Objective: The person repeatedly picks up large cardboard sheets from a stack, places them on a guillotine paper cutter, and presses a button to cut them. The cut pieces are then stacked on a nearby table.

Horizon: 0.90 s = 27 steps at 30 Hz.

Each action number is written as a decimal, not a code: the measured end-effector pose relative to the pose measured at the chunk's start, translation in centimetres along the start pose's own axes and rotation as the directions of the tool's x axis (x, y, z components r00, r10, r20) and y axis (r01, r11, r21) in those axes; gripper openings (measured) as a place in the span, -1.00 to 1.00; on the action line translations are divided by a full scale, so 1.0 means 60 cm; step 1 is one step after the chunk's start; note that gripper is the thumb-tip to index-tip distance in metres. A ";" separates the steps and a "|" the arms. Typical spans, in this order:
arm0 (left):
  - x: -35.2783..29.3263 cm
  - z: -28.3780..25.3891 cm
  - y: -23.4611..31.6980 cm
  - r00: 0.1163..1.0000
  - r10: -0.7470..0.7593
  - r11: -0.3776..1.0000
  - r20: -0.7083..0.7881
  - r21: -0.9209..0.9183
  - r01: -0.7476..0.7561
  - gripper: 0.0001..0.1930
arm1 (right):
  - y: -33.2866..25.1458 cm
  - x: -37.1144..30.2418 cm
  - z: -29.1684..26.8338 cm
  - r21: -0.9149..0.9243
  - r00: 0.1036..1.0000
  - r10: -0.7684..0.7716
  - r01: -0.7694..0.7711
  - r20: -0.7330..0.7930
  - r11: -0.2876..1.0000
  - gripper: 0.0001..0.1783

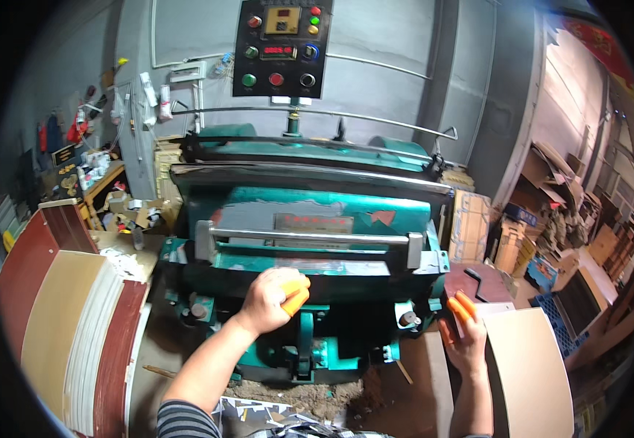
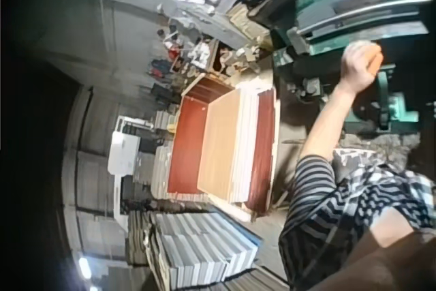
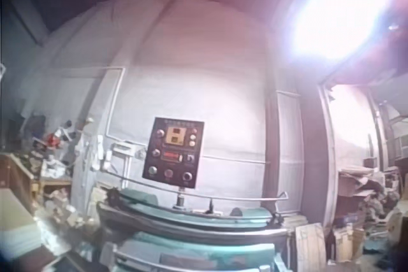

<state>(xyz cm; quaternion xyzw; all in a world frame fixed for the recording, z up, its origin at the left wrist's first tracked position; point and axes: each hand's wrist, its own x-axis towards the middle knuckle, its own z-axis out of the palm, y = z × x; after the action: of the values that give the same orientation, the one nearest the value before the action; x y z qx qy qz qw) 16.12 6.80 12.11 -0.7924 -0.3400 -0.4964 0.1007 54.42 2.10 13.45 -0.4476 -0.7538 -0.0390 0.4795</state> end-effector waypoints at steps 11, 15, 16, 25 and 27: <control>0.008 -0.122 0.107 0.994 0.101 0.989 -0.042 0.115 -0.095 -0.82 | 0.012 -0.117 0.082 0.223 0.967 0.251 -0.256 0.051 0.941 -0.68; 0.035 -0.116 0.116 0.987 0.146 0.980 -0.064 0.146 -0.135 -0.80 | 0.011 -0.122 0.051 0.169 0.978 0.209 -0.204 -0.008 0.964 -0.68; 0.046 -0.112 0.115 0.979 0.182 0.974 -0.095 0.157 -0.166 -0.80 | 0.011 -0.123 0.045 0.161 0.978 0.209 -0.202 -0.027 0.966 -0.68; 0.119 -0.083 0.070 0.965 0.120 0.927 -0.231 0.375 -0.026 -0.64 | 0.028 -0.184 -0.012 0.207 0.949 0.301 -0.277 -0.095 0.938 -0.76; 0.123 -0.068 0.047 0.977 0.036 0.918 -0.212 0.393 0.051 -0.55 | 0.047 -0.195 -0.029 0.118 0.969 0.216 -0.202 -0.122 0.972 -0.76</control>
<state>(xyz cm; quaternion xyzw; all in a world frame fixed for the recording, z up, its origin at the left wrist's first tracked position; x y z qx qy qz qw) 17.02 5.93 20.92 -0.6961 -0.4235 -0.5003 0.2930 59.26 -4.53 4.52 -0.4953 -0.6694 0.0212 0.5533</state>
